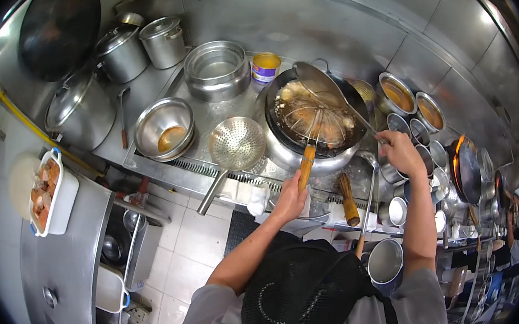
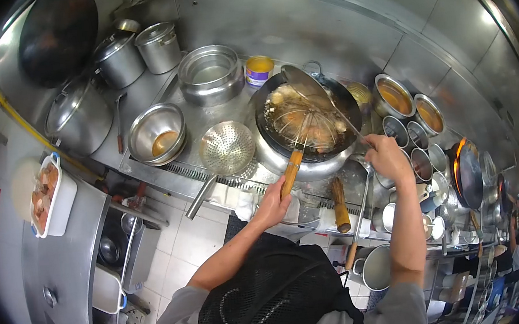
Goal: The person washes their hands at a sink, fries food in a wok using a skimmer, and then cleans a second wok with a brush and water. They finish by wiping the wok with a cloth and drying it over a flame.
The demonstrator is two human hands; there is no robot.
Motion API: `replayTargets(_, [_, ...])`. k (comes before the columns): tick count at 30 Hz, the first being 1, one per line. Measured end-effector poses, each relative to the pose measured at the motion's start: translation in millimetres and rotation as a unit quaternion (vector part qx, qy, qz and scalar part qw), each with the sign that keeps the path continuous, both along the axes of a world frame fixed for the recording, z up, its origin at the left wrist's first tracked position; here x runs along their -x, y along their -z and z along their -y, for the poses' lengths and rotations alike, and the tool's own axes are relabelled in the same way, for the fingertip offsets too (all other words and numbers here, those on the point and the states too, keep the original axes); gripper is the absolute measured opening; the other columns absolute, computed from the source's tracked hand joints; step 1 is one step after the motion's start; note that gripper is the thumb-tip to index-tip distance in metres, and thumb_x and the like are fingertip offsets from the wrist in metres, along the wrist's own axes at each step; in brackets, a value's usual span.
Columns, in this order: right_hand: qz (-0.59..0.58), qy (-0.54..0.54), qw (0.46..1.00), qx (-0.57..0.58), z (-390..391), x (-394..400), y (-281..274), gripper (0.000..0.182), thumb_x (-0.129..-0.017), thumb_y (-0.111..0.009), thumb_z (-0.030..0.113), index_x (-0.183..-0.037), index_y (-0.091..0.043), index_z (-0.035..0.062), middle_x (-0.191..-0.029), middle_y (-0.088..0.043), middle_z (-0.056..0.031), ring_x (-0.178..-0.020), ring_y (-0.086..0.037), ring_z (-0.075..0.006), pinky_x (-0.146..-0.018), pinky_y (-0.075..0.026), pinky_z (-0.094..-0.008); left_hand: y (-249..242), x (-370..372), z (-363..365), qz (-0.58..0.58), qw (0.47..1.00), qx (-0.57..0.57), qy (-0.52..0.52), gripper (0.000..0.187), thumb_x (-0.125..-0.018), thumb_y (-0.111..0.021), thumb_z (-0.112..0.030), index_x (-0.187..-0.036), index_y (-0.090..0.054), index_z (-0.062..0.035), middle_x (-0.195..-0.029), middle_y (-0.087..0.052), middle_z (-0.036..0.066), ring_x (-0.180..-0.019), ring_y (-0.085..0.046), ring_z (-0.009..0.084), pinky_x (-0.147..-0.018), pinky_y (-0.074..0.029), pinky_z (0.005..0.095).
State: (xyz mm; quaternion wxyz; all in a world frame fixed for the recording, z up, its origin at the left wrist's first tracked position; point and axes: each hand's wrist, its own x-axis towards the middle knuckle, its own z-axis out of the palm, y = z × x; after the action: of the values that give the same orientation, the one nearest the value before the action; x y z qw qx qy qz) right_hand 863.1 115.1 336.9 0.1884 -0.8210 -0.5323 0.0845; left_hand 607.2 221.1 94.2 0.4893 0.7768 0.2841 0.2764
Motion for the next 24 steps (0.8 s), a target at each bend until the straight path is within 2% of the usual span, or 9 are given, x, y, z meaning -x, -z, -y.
replayTargets(1, [-0.066, 0.017, 0.998, -0.014, 0, 5, -1, 0.038, -0.075, -0.058, 0.002, -0.111, -0.069, -0.0049, -0.084, -0.07, -0.0228, -0.068, -0.069, -0.0299, -0.067, -0.054, -0.0382, -3, -3, 0, -0.005, 1.0, -0.001, 0.003, 0.065, -0.093, -0.062, -0.014, -0.148, -0.034, 0.0079, -0.123, -0.053, 0.032, -0.115, -0.053, 0.0459, -0.102, -0.042, 0.0464])
replayTargets(2, [-0.067, 0.023, 0.997, -0.017, -2, 8, 1, 0.038, -0.075, -0.058, 0.002, -0.111, -0.069, -0.0049, -0.084, -0.07, -0.0228, -0.068, -0.069, -0.0299, -0.067, -0.054, -0.0382, -6, -5, 2, -0.006, 1.0, -0.004, 0.009, 0.065, -0.093, -0.062, -0.014, -0.148, -0.034, 0.0079, -0.123, -0.053, 0.032, -0.115, -0.053, 0.0459, -0.102, -0.042, 0.0464])
replayTargets(4, [-0.184, 0.02, 0.982, -0.023, -14, 5, 8, 0.038, -0.077, -0.056, 0.001, -0.113, -0.067, -0.0071, -0.075, -0.068, -0.0145, -0.052, -0.059, -0.016, -0.051, -0.047, -0.0306, -12, -11, 7, 0.001, 1.0, 0.002, 0.005, 0.065, -0.093, -0.062, -0.015, -0.147, -0.034, 0.0085, -0.124, -0.054, 0.031, -0.116, -0.054, 0.0445, -0.103, -0.042, 0.0458])
replayTargets(5, [-0.185, 0.026, 0.982, -0.026, -22, 4, 16, 0.038, -0.077, -0.056, 0.001, -0.113, -0.067, -0.0071, -0.075, -0.068, -0.0145, -0.052, -0.059, -0.016, -0.051, -0.047, -0.0306, -11, -14, 8, 0.001, 1.0, 0.0, 0.012, 0.065, -0.093, -0.062, -0.015, -0.147, -0.034, 0.0085, -0.124, -0.054, 0.031, -0.116, -0.054, 0.0445, -0.103, -0.042, 0.0458])
replayTargets(7, [-0.304, 0.018, 0.951, -0.054, -40, 1, 36, 0.041, -0.081, -0.055, 0.001, -0.12, -0.064, -0.0069, -0.073, -0.066, -0.0091, -0.048, -0.052, -0.0105, -0.042, -0.039, -0.0275, -9, -17, 12, 0.014, 1.0, -0.013, -0.008, 0.065, -0.094, -0.063, -0.016, -0.147, -0.035, 0.0085, -0.126, -0.054, 0.03, -0.117, -0.054, 0.0429, -0.104, -0.042, 0.0446])
replayTargets(10, [-0.381, 0.047, 0.923, -0.037, -59, 5, 51, 0.043, -0.083, -0.053, 0.0, -0.126, -0.059, -0.007, -0.074, -0.066, -0.0082, -0.046, -0.049, -0.0101, -0.041, -0.036, -0.0266, -12, -13, 15, 0.01, 1.0, -0.002, -0.011, 0.065, -0.094, -0.064, -0.016, -0.147, -0.035, 0.0084, -0.128, -0.054, 0.03, -0.119, -0.054, 0.0421, -0.104, -0.042, 0.0431])
replayTargets(14, [-0.445, 0.106, 0.888, -0.049, -69, 13, 68, 0.036, -0.087, -0.052, 0.001, -0.123, -0.058, -0.0055, -0.074, -0.065, -0.0102, -0.046, -0.049, -0.0101, -0.039, -0.036, -0.027, -5, -9, 19, 0.024, 0.999, -0.008, -0.021, 0.065, -0.094, -0.064, -0.017, -0.147, -0.035, 0.0083, -0.129, -0.054, 0.03, -0.12, -0.054, 0.0416, -0.104, -0.042, 0.0427])
replayTargets(20, [-0.35, 0.104, 0.927, -0.086, -79, 65, 79, 0.033, -0.09, -0.047, 0.001, -0.121, -0.058, -0.0042, -0.072, -0.065, -0.0112, -0.048, -0.056, -0.0144, -0.041, -0.041, -0.0314, -7, -4, 16, 0.011, 0.999, 0.023, -0.03, 0.063, -0.094, -0.065, -0.017, -0.147, -0.039, 0.0037, -0.127, -0.056, 0.028, -0.118, -0.056, 0.0406, -0.102, -0.044, 0.0425])
replayTargets(24, [-0.334, 0.09, 0.934, -0.092, -62, 84, 90, 0.035, -0.088, -0.048, 0.0, -0.12, -0.059, -0.0075, -0.073, -0.067, -0.0134, -0.052, -0.061, -0.0185, -0.052, -0.049, -0.0337, -3, 1, 16, 0.002, 0.999, 0.029, -0.036, 0.063, -0.094, -0.065, -0.018, -0.148, -0.039, 0.0027, -0.122, -0.058, 0.027, -0.116, -0.057, 0.0403, -0.101, -0.045, 0.0423])
